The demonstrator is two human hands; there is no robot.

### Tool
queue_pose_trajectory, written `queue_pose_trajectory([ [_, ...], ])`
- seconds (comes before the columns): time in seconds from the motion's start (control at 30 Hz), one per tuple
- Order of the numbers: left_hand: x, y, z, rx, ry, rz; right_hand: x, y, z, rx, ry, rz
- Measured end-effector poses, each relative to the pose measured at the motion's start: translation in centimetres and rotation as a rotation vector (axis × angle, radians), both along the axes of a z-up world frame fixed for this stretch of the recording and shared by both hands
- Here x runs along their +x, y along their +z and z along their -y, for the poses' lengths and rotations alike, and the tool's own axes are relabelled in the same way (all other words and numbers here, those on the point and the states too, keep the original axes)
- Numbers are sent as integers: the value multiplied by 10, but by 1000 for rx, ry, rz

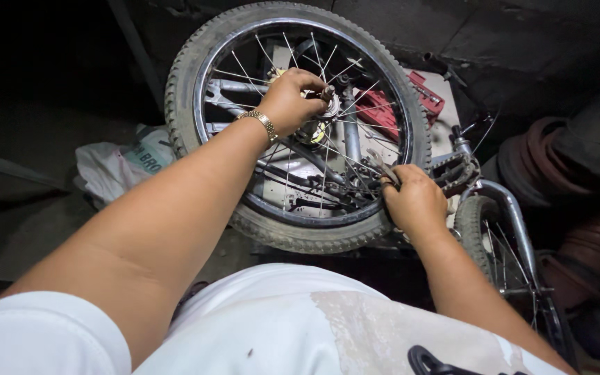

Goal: The person uses a wrench to tighten the axle nuts on a bicycle wheel, then installs the wheel onto the bicycle frame and secures it with the axle nuts. The person rotates the wheel to check alignment and tightness.

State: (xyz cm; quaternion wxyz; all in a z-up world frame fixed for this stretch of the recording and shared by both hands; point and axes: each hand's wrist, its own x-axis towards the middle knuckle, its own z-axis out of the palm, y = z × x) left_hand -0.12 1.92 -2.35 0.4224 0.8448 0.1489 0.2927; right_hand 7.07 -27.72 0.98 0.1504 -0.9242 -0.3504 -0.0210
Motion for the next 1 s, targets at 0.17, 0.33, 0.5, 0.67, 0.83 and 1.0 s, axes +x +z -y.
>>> queue_pose_trajectory([
  [0.17,0,-3,4,-21,42,28,-1,1,0,-9,9,-1],
  [0.33,1,-7,5,-27,60,38,-1,1,1,-33,7,12],
  [0.5,6,-8,4,-72,60,55,-1,1,0,-55,1,7],
  [0.67,5,-6,4,-128,44,40,2,-1,-1,-47,13,31],
  [0.83,4,-2,7,-127,45,42,2,-2,-1,-61,1,14],
  [1.0,2,2,8,-104,37,22,1,0,-2,-37,8,11],
])
